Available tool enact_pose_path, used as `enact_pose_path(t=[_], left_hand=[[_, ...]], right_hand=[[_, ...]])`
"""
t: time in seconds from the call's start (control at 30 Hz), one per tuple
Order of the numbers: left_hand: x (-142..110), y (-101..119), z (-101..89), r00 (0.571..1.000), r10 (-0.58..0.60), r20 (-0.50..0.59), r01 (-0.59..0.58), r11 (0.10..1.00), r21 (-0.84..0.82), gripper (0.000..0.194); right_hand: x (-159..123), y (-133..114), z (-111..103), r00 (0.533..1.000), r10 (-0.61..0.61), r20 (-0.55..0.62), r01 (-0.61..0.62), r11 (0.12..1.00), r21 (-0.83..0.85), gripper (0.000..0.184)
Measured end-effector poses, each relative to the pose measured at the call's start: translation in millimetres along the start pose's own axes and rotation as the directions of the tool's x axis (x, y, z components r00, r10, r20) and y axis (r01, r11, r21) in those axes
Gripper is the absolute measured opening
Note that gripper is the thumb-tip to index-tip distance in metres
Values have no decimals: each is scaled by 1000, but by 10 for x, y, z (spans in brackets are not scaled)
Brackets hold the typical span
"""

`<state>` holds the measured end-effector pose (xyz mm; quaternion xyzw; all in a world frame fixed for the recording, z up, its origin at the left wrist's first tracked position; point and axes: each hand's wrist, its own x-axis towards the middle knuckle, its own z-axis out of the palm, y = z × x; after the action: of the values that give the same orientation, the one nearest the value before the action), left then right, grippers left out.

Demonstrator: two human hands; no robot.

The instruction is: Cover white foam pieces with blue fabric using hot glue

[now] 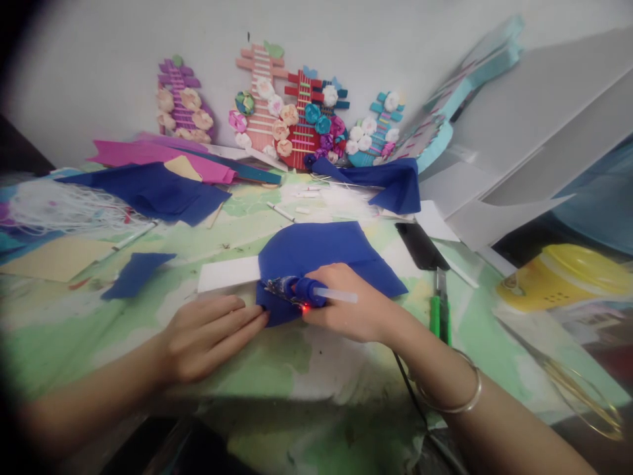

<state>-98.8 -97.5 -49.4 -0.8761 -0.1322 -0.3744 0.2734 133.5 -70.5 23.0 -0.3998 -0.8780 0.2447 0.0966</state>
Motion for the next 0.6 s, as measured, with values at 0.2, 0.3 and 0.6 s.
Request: enact_pose_path(t=[0.2,0.3,0.6], left_hand=[[-7,-20,5,999,-34,-13,34,999,32,18],[-7,-24,14,999,-40,-8,40,999,30,18],[-57,-26,7,1000,-19,14,18,1000,11,19]], right_hand=[[-234,40,-45,1000,28,2,-28,1000,-9,12],[-360,53,-64,997,68,21,-69,998,2,15],[-586,104,-83,996,80,-38,-80,997,-14,12]])
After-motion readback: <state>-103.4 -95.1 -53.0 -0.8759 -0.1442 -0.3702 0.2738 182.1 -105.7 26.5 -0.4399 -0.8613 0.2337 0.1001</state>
